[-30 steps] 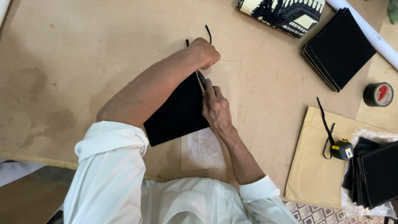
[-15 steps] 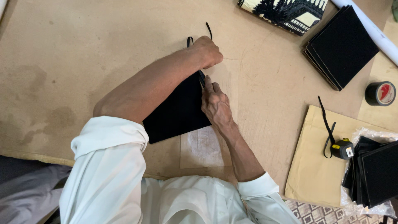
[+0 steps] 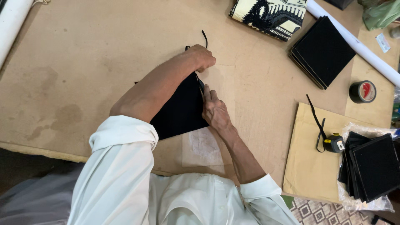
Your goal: The person uses a utility knife to trim excess black fabric around a square board. They repeatedly cut along the edges, rotate the board, and stack the trimmed pieces on the table.
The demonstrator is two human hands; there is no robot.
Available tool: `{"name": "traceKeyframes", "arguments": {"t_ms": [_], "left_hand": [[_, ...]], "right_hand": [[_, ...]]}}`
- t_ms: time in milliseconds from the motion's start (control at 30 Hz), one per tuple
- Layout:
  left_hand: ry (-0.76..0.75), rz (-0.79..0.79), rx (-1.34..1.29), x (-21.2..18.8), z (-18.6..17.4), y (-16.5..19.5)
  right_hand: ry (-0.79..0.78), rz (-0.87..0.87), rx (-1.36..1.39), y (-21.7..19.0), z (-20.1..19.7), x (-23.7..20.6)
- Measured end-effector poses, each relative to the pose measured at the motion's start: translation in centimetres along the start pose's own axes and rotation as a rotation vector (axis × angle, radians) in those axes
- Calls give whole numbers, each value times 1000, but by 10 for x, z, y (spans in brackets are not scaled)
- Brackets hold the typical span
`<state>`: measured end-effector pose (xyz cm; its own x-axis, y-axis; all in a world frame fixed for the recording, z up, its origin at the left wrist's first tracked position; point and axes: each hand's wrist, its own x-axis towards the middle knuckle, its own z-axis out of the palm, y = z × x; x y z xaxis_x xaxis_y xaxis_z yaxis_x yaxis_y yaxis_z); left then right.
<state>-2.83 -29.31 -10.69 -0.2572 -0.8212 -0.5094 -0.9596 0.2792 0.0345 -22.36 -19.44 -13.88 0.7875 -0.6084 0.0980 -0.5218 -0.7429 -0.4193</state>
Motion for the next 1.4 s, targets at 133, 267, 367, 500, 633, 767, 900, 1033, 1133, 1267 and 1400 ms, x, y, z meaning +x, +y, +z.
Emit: {"name": "traceKeyframes", "arguments": {"t_ms": [133,267,367,500,633,767,900,1033,1133,1267,1400], "left_hand": [[100,-66,-115,-16,5,-1],[691,-152,-724,-28,3,-10],[1282,-24,-817,-56,-5,-1],[1057,229,-710,-151,-11,43],[-736,252,-613,-276,3,113],[-618,363,-540,-326,23,134],[419,-247,-672,-304,69,125],[791,-687,-650,-288,135,151],[705,-735,-829,-276,166,178],[556,-796,-646,-267,177,189],[556,-853,-1185,-260,184,180]], "right_hand": [[60,59,34,-1,-17,-48],[308,165,49,11,-29,-97],[414,181,-48,28,-32,-125],[430,270,-48,50,-37,-157],[442,391,-88,67,-48,-179],[359,453,-324,67,-51,-170],[333,257,-186,35,-36,-146],[131,144,67,-24,-11,-126],[130,193,18,-49,-9,-110],[72,582,770,-47,-32,-94],[25,598,1197,-46,-53,-89]]}}
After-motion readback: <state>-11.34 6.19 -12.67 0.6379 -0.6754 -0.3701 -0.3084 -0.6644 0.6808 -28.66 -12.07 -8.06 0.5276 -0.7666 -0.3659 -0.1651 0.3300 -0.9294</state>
